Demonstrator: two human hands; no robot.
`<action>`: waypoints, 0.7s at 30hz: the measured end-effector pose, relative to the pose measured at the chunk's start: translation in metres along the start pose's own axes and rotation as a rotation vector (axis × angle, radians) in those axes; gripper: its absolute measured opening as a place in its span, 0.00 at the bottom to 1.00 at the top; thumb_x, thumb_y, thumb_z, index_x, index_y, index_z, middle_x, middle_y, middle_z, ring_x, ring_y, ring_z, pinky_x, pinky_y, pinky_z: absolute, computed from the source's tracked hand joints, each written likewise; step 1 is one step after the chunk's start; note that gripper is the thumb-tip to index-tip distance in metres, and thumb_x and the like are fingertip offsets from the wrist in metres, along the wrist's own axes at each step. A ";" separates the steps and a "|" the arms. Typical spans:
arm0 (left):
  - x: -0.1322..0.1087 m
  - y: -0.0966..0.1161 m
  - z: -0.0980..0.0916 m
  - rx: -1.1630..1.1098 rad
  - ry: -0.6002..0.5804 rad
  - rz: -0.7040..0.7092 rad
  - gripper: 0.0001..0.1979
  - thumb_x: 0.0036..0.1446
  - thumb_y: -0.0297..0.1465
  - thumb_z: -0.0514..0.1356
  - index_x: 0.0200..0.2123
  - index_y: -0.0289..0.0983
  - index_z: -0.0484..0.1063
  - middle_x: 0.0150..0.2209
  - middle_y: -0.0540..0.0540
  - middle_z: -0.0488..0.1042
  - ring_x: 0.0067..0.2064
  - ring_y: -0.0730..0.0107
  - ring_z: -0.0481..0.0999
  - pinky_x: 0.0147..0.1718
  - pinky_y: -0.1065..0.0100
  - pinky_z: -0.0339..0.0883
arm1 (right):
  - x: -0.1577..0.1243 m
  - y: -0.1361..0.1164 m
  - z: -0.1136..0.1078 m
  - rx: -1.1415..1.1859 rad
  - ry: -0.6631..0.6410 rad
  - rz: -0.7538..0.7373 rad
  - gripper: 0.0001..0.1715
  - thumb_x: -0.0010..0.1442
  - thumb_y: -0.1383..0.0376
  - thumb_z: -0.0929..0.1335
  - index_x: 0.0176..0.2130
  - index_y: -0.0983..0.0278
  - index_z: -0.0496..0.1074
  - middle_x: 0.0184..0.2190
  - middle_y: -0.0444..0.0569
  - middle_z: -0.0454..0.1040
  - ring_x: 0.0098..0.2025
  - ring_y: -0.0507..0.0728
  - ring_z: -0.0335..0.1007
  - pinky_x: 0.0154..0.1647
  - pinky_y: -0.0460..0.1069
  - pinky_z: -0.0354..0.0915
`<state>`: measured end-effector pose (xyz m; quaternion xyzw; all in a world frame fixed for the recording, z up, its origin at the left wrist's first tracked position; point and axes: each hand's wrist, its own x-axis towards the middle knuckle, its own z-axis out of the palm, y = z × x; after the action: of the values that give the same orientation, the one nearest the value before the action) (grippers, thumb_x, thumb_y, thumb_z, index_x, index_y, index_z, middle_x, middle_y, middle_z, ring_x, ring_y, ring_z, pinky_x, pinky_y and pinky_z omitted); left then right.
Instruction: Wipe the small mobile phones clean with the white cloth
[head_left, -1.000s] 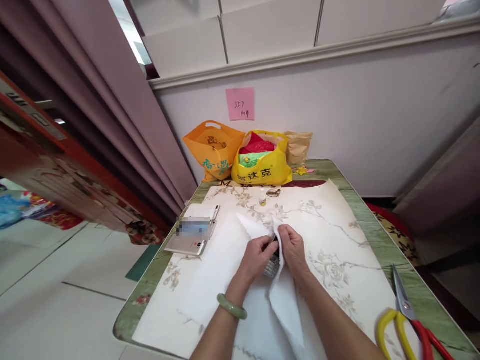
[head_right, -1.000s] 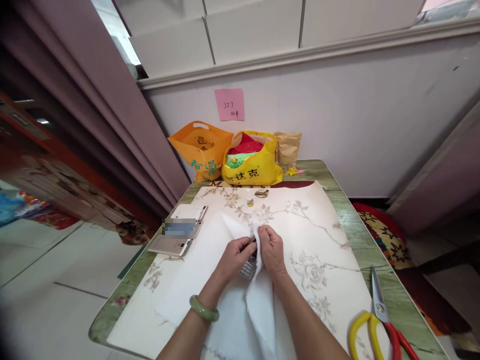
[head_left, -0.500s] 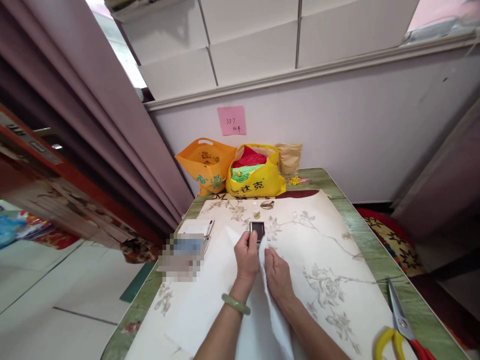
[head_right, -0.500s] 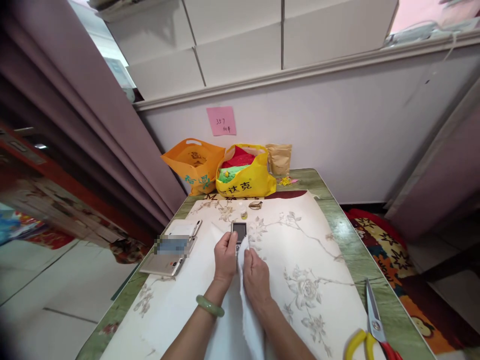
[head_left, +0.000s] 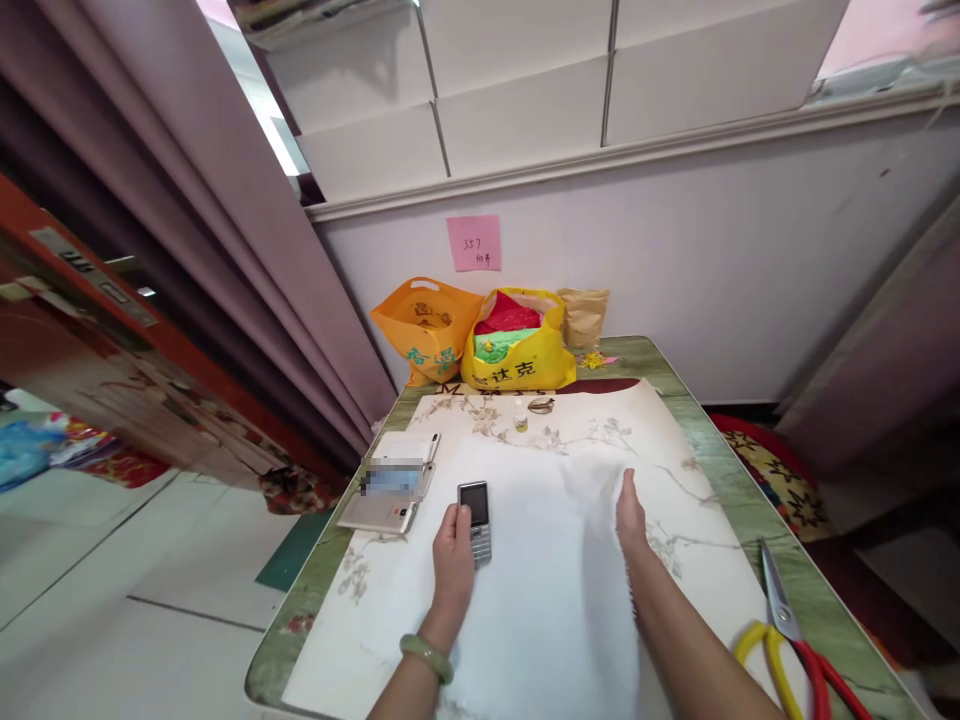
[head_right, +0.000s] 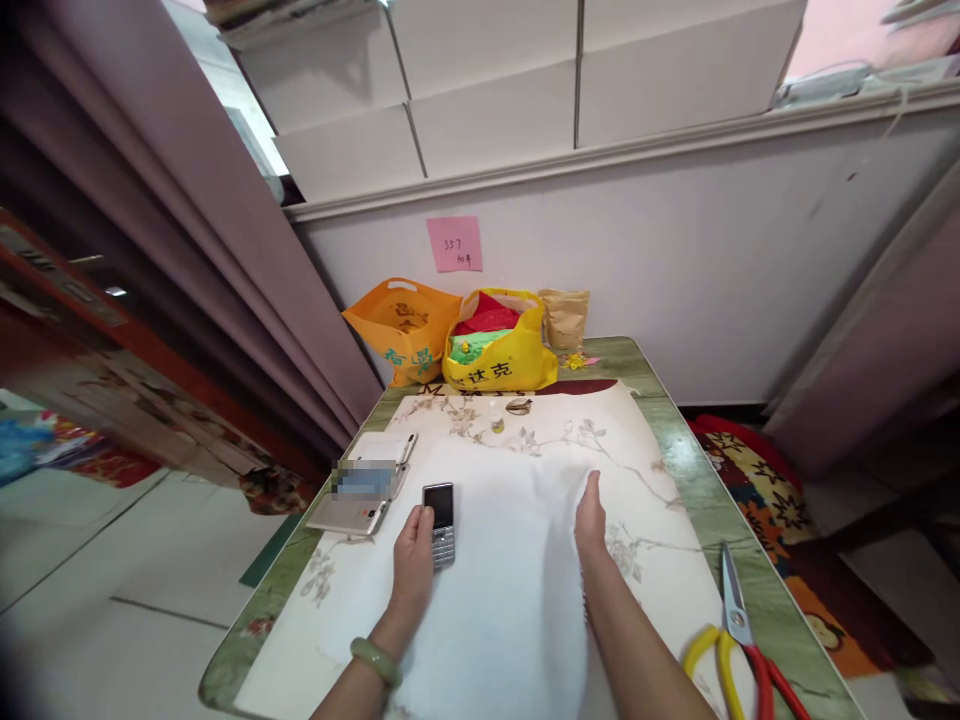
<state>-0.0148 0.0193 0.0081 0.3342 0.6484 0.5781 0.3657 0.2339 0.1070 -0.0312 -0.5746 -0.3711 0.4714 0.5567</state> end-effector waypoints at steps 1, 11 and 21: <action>-0.006 -0.003 -0.004 0.014 0.027 0.001 0.20 0.53 0.50 0.59 0.31 0.38 0.69 0.25 0.53 0.68 0.28 0.73 0.68 0.27 0.74 0.64 | -0.003 -0.004 0.000 0.009 0.019 0.031 0.46 0.59 0.35 0.50 0.39 0.64 0.78 0.24 0.53 0.77 0.32 0.63 0.76 0.34 0.55 0.70; -0.014 0.029 0.004 -0.159 0.048 -0.045 0.19 0.50 0.49 0.62 0.29 0.38 0.67 0.24 0.55 0.66 0.25 0.76 0.66 0.24 0.75 0.61 | -0.024 -0.051 -0.028 -0.081 -0.175 0.188 0.25 0.51 0.45 0.69 0.33 0.64 0.73 0.21 0.46 0.74 0.22 0.56 0.68 0.23 0.49 0.64; 0.003 0.018 0.056 -0.232 -0.276 -0.414 0.20 0.39 0.41 0.71 0.30 0.33 0.70 0.25 0.46 0.75 0.26 0.65 0.76 0.27 0.64 0.70 | -0.042 -0.059 -0.011 -0.204 -0.103 0.053 0.23 0.54 0.47 0.67 0.23 0.62 0.65 0.13 0.36 0.59 0.16 0.49 0.54 0.17 0.45 0.53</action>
<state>0.0325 0.0523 0.0225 0.2262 0.5765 0.5103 0.5967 0.2387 0.0696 0.0315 -0.6127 -0.4300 0.4746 0.4631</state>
